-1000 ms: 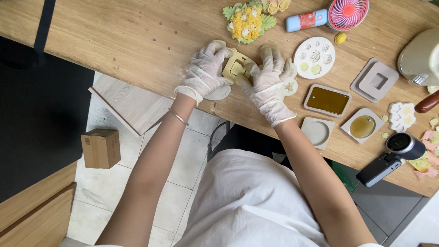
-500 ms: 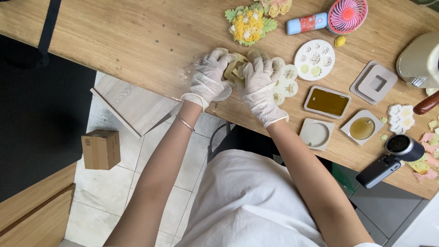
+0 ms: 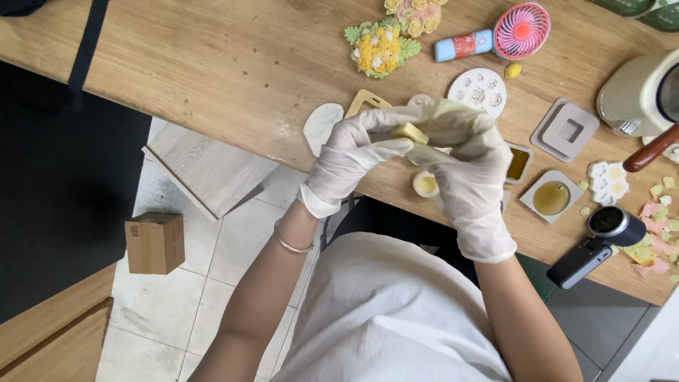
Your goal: The person is assembling and detailing decorative wax pieces using molds, liquid wax, and a small brush.
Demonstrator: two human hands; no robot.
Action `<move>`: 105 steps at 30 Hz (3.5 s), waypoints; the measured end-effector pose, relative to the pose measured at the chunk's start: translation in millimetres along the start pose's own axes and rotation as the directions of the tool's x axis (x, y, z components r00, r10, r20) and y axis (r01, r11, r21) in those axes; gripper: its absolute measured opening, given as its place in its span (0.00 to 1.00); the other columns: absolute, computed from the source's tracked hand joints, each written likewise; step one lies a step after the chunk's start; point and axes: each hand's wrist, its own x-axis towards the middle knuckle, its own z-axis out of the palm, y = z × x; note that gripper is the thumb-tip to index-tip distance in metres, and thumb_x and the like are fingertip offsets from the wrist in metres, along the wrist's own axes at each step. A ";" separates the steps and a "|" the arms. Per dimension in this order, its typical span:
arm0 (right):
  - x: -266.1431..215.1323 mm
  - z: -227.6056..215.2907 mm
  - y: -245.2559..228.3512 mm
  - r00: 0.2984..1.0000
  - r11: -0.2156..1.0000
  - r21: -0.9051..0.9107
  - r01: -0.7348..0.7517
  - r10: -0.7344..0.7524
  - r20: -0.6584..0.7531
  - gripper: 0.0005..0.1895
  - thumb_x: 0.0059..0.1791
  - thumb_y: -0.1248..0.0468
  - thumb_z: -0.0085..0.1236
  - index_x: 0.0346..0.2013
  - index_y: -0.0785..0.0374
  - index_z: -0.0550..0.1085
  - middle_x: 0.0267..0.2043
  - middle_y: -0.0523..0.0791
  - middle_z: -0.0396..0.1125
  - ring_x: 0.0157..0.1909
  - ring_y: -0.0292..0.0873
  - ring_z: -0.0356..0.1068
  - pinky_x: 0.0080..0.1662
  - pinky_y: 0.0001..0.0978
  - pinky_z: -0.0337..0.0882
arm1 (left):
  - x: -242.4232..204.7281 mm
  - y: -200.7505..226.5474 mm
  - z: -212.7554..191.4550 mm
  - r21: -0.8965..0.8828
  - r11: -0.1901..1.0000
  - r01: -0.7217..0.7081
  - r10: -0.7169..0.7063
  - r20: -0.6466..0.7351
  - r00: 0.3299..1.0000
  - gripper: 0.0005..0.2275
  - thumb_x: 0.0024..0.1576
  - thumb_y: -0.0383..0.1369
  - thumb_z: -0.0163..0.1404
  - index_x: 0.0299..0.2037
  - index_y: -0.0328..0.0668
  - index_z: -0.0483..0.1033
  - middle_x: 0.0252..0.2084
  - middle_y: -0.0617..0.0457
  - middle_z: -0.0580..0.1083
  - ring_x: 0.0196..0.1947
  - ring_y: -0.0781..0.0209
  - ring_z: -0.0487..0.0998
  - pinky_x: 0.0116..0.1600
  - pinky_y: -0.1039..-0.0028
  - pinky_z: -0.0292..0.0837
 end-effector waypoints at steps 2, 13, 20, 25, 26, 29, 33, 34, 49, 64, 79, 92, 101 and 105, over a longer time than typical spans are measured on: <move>-17.3 -8.0 -24.6 0.997 0.994 -0.088 0.062 -0.065 -0.039 0.19 0.45 0.75 0.74 0.44 0.67 0.71 0.51 0.48 0.74 0.50 0.37 0.75 0.52 0.26 0.76 | -4.8 -2.1 12.7 0.051 0.998 -0.030 0.030 0.008 1.000 0.15 0.61 0.22 0.59 0.58 0.31 0.77 0.59 0.47 0.77 0.54 0.66 0.78 0.63 0.75 0.76; -96.8 -58.3 -69.1 0.938 0.960 -0.011 0.281 -0.277 -0.206 0.23 0.45 0.76 0.76 0.41 0.64 0.66 0.54 0.49 0.70 0.57 0.42 0.74 0.61 0.33 0.77 | -36.6 6.5 88.8 0.067 0.992 -0.103 0.088 0.203 0.975 0.09 0.59 0.19 0.59 0.48 0.32 0.79 0.51 0.50 0.79 0.49 0.68 0.79 0.60 0.75 0.77; -102.0 -102.2 -94.6 0.955 0.954 -0.085 0.288 -0.292 -0.042 0.40 0.37 0.65 0.76 0.59 0.61 0.65 0.64 0.43 0.63 0.65 0.39 0.64 0.67 0.36 0.63 | -38.9 24.9 134.7 -0.062 0.975 0.212 -0.192 0.239 0.952 0.14 0.60 0.23 0.58 0.55 0.29 0.75 0.48 0.45 0.80 0.46 0.63 0.81 0.50 0.74 0.80; -103.0 -132.5 -81.8 0.907 0.940 -0.096 0.328 -0.285 0.309 0.45 0.34 0.63 0.76 0.65 0.62 0.68 0.71 0.46 0.60 0.76 0.46 0.54 0.77 0.44 0.52 | -29.2 21.0 146.0 0.140 0.945 0.296 -0.325 0.283 0.903 0.25 0.55 0.26 0.62 0.61 0.34 0.66 0.45 0.46 0.79 0.39 0.66 0.81 0.39 0.79 0.77; -102.5 -135.3 -77.7 0.888 0.922 -0.146 0.358 -0.288 0.359 0.43 0.34 0.64 0.78 0.63 0.62 0.71 0.72 0.46 0.61 0.77 0.47 0.55 0.78 0.45 0.52 | -27.2 19.9 147.3 0.159 0.940 0.303 -0.339 0.315 0.886 0.26 0.54 0.26 0.63 0.61 0.34 0.65 0.46 0.48 0.78 0.40 0.66 0.81 0.39 0.79 0.78; -107.3 -137.2 -70.2 0.876 0.891 -0.206 0.405 -0.313 0.368 0.38 0.34 0.65 0.79 0.58 0.60 0.75 0.73 0.47 0.60 0.78 0.49 0.55 0.78 0.45 0.54 | -27.2 23.2 155.6 0.159 0.929 0.333 -0.368 0.351 0.861 0.27 0.54 0.26 0.63 0.62 0.36 0.64 0.48 0.51 0.78 0.41 0.68 0.81 0.40 0.78 0.79; -115.7 -135.9 -69.4 0.912 0.894 -0.211 0.395 -0.354 0.206 0.34 0.35 0.65 0.78 0.55 0.57 0.78 0.75 0.48 0.57 0.79 0.49 0.56 0.78 0.43 0.58 | -28.8 23.1 164.9 0.041 0.909 0.414 -0.404 0.322 0.856 0.27 0.56 0.29 0.61 0.65 0.37 0.64 0.49 0.53 0.77 0.40 0.70 0.80 0.42 0.79 0.80; -117.4 -137.1 -67.8 0.912 0.894 -0.210 0.395 -0.355 0.203 0.34 0.35 0.65 0.78 0.55 0.57 0.78 0.75 0.48 0.57 0.79 0.49 0.56 0.78 0.43 0.58 | -30.5 23.4 167.1 0.044 0.909 0.415 -0.406 0.323 0.855 0.27 0.56 0.29 0.61 0.65 0.37 0.64 0.49 0.53 0.77 0.40 0.70 0.80 0.42 0.79 0.80; -140.5 -134.5 -55.3 0.939 0.936 -0.124 0.329 -0.338 -0.060 0.30 0.35 0.67 0.80 0.51 0.58 0.80 0.72 0.47 0.59 0.76 0.45 0.58 0.74 0.37 0.58 | -39.3 19.9 188.0 0.092 0.956 0.280 -0.295 0.271 0.916 0.27 0.56 0.22 0.62 0.65 0.34 0.65 0.47 0.50 0.80 0.40 0.71 0.81 0.41 0.82 0.78; -127.8 -127.1 -27.6 0.937 0.885 -0.324 0.334 -0.349 0.010 0.46 0.39 0.68 0.79 0.68 0.60 0.66 0.71 0.46 0.58 0.75 0.45 0.59 0.76 0.39 0.62 | -36.2 -12.3 100.0 0.073 0.971 0.227 -0.232 0.074 0.970 0.15 0.61 0.22 0.56 0.58 0.27 0.73 0.52 0.46 0.79 0.49 0.64 0.80 0.54 0.76 0.78; -124.4 -111.1 2.4 0.922 0.943 -0.199 -0.268 0.191 -0.337 0.23 0.52 0.67 0.66 0.62 0.62 0.71 0.62 0.43 0.69 0.58 0.35 0.67 0.59 0.28 0.68 | 18.2 -101.1 -149.9 0.340 0.912 0.232 -0.008 -0.549 0.836 0.08 0.57 0.23 0.57 0.46 0.34 0.82 0.41 0.51 0.80 0.36 0.68 0.80 0.40 0.80 0.80; -124.4 -100.4 7.9 0.962 0.949 -0.249 -0.191 0.131 -0.239 0.18 0.53 0.69 0.63 0.57 0.63 0.73 0.60 0.44 0.69 0.59 0.36 0.69 0.58 0.28 0.71 | 44.6 -96.1 -79.5 0.626 0.722 0.295 0.197 -0.595 0.780 0.07 0.56 0.28 0.58 0.43 0.39 0.80 0.36 0.54 0.80 0.32 0.67 0.76 0.36 0.74 0.72; -126.4 -106.6 13.7 0.978 0.886 -0.446 -0.123 0.033 -0.204 0.16 0.55 0.66 0.63 0.57 0.62 0.73 0.60 0.45 0.69 0.61 0.38 0.69 0.59 0.31 0.70 | 37.1 -105.0 -79.8 0.920 0.329 0.215 0.451 -0.353 0.820 0.07 0.54 0.30 0.61 0.41 0.40 0.81 0.44 0.47 0.72 0.47 0.52 0.73 0.54 0.66 0.69; -126.3 -107.9 14.9 0.980 0.875 -0.469 -0.118 0.025 -0.198 0.16 0.55 0.66 0.63 0.57 0.62 0.73 0.60 0.45 0.69 0.61 0.39 0.69 0.59 0.31 0.70 | 28.8 -108.4 -84.1 0.918 0.383 0.103 0.544 -0.315 0.778 0.08 0.59 0.28 0.60 0.47 0.40 0.80 0.45 0.50 0.73 0.45 0.57 0.75 0.51 0.70 0.74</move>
